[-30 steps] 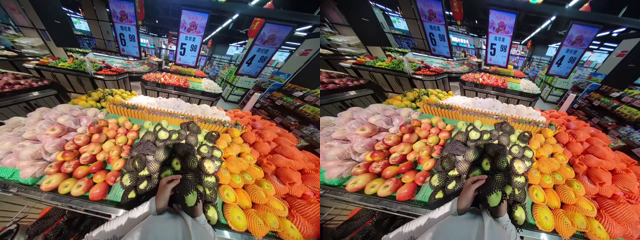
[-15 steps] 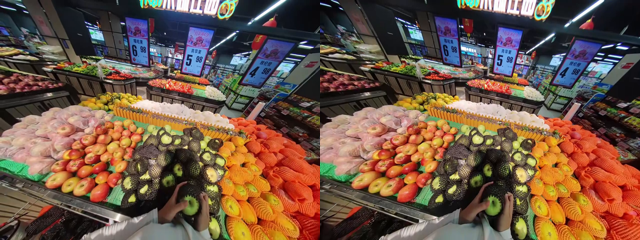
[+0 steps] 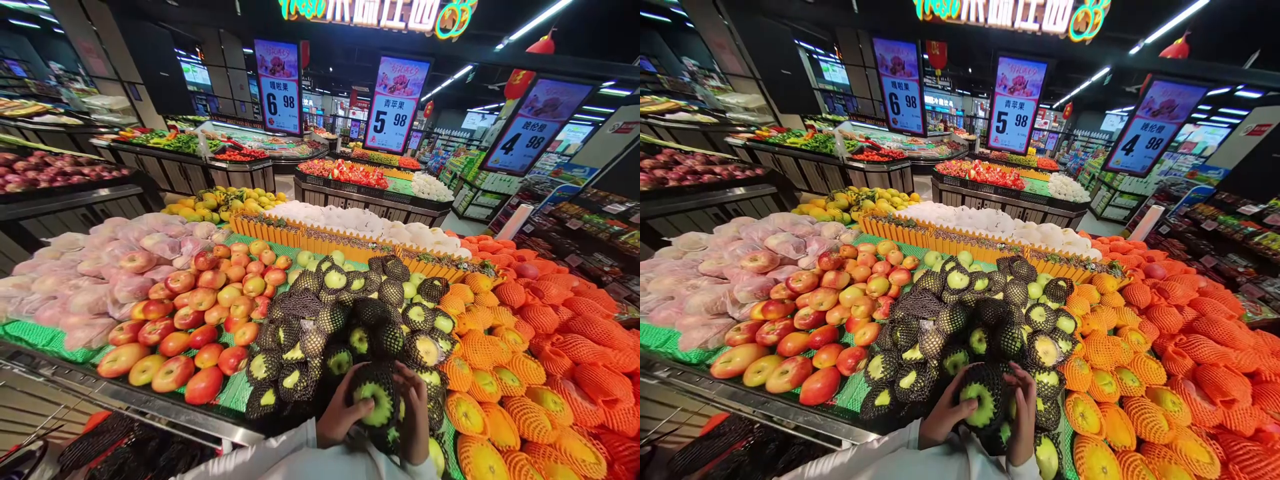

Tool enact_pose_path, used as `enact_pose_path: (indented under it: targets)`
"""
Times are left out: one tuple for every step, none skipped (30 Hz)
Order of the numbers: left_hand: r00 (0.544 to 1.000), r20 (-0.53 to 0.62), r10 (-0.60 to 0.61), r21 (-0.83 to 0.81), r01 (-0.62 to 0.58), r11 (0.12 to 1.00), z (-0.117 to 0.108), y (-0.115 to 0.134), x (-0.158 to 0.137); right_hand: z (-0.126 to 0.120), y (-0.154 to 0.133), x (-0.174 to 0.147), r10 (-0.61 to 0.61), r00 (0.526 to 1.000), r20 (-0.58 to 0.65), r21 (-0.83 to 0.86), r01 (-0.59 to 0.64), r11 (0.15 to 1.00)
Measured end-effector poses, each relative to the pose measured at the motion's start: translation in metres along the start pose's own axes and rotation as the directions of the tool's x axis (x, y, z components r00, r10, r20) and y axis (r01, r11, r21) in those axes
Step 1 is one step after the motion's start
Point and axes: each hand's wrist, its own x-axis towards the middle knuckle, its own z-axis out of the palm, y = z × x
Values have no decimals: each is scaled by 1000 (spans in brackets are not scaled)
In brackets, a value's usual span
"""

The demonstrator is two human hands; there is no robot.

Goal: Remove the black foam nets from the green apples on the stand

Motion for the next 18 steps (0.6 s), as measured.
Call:
enact_pose_path:
  targets:
    - [1000, 1, 6, 13, -6, 1000, 0, 1, 0, 1, -11, -4, -70, 996, -53, -59, 67, 996]
    - [1000, -1, 4, 23, -4, 1000, 1, 2, -1, 2, -24, -8, -150, 988, -33, -123, 145, 982]
    - [1000, -4, -3, 27, 3, 1000, 2, 3, -1, 4, -38, -11, -204, 977, 66, -176, 213, 961]
    - [1000, 0, -8, 28, 8, 1000, 3, 4, -1, 5, -50, -12, -228, 958, 174, -216, 263, 940]
    - [1000, 6, -11, 28, 11, 1000, 4, 5, -2, 6, -61, -12, -240, 931, 274, -240, 307, 921]
    - [1000, 13, -12, 29, 12, 999, 4, 5, -2, 8, -70, -11, -234, 905, 356, -259, 337, 905]
    - [1000, 13, -14, 30, 13, 999, 4, 5, -3, 8, -76, -9, -224, 881, 417, -276, 357, 892]
    - [1000, 3, -19, 32, 19, 999, 4, 5, -3, 9, -80, -6, -212, 862, 460, -292, 372, 881]
    - [999, -19, -32, 34, 33, 999, 3, 4, -3, 9, -81, -4, -197, 850, 489, -309, 380, 872]
    - [997, -49, -53, 37, 55, 998, 1, 2, -4, 10, -81, -1, -183, 840, 511, -324, 386, 864]
    - [994, -83, -77, 41, 80, 996, -1, 0, -3, 10, -79, 1, -174, 834, 524, -335, 390, 858]
    - [988, -117, -97, 49, 103, 993, -3, -2, -3, 10, -76, 3, -172, 832, 528, -343, 394, 853]
    - [983, -150, -109, 61, 120, 991, -5, -4, -3, 10, -72, 5, -177, 833, 524, -349, 400, 848]
    - [977, -180, -111, 76, 126, 989, -6, -6, -2, 11, -69, 6, -188, 834, 518, -352, 409, 842]
    - [974, -204, -102, 91, 123, 988, -8, -8, -2, 11, -65, 7, -202, 836, 510, -354, 419, 836]
    - [972, -216, -89, 106, 114, 988, -9, -10, -1, 10, -62, 7, -215, 838, 502, -361, 429, 828]
    - [973, -215, -79, 119, 106, 987, -10, -11, -1, 10, -59, 7, -221, 841, 495, -374, 435, 819]
    - [973, -217, -75, 121, 103, 987, -12, -12, 0, 9, -57, 7, -222, 843, 490, -389, 439, 810]
